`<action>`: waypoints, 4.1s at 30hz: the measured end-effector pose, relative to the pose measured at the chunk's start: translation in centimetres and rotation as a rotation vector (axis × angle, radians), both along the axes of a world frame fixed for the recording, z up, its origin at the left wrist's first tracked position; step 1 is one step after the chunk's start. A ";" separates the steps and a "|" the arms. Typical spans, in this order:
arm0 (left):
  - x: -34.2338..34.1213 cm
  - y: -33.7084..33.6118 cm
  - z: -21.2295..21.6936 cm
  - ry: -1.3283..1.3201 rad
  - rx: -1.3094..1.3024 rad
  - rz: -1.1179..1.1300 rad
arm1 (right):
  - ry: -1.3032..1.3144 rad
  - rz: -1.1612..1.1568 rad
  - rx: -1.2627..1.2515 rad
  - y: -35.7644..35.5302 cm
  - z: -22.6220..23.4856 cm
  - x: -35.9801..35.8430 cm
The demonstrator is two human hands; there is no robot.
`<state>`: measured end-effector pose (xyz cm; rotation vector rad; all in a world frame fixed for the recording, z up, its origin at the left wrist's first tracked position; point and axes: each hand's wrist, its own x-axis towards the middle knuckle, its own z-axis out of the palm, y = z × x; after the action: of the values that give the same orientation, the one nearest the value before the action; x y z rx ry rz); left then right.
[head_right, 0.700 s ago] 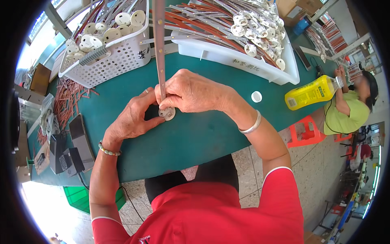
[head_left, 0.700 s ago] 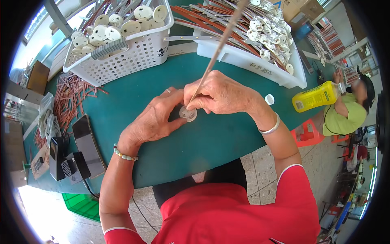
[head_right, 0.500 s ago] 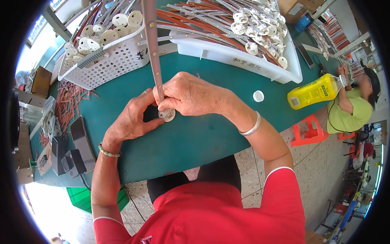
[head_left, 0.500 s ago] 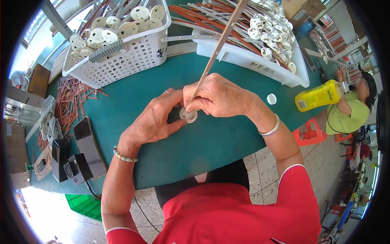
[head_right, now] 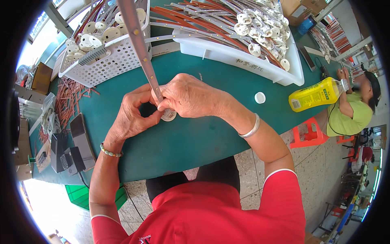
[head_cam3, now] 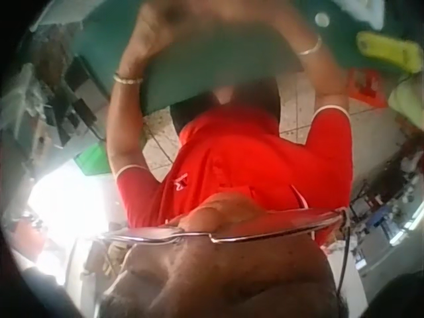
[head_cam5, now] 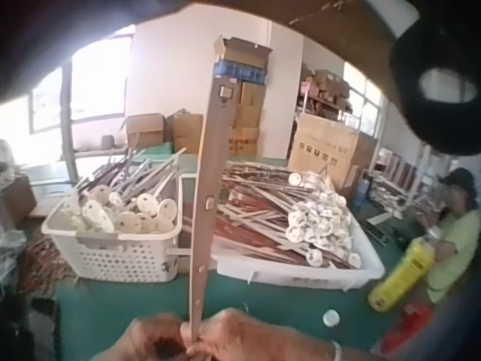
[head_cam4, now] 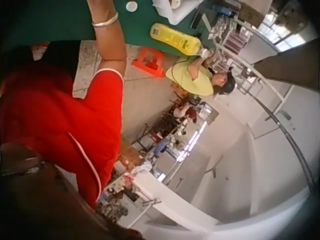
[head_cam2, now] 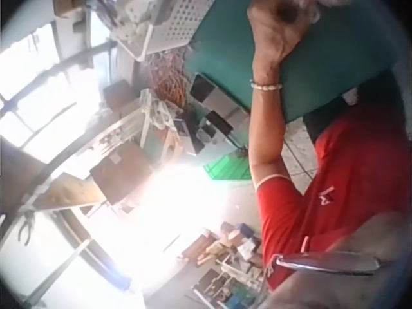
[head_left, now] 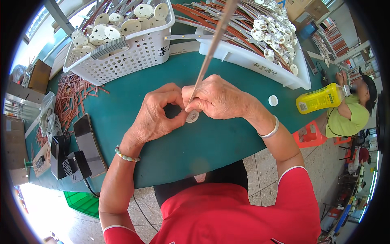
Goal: Assembling long LED light strips into circular plastic bases at a manufacturing workbench.
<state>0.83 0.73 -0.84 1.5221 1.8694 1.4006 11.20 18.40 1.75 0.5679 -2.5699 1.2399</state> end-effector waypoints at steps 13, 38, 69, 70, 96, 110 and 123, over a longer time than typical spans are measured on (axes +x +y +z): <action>1.2 0.1 -0.7 0.102 0.070 0.129 | -0.031 -0.030 -0.033 -0.2 0.0 0.6; 1.4 0.4 1.7 0.178 0.086 0.078 | 0.046 -0.617 0.189 -5.5 -2.4 5.4; 2.0 -0.2 1.1 0.178 0.139 0.115 | 0.253 -0.906 0.201 -9.5 -3.8 4.2; 2.1 -0.1 1.2 0.177 0.144 0.112 | 0.264 -0.897 0.186 -9.5 -4.0 4.2; 1.9 -0.1 1.0 0.176 0.142 0.104 | 0.240 -0.922 0.007 -10.5 -4.1 4.2; 1.7 -0.2 0.8 0.148 0.148 0.074 | 0.236 -1.003 0.084 -11.6 -4.1 3.9; 1.7 -0.2 0.7 0.120 0.178 0.086 | 0.326 -1.042 0.172 -11.9 -4.4 3.6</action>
<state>2.52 0.56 -0.13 1.6599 1.9464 1.5841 14.77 6.53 -2.64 -0.4851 -2.1461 0.5031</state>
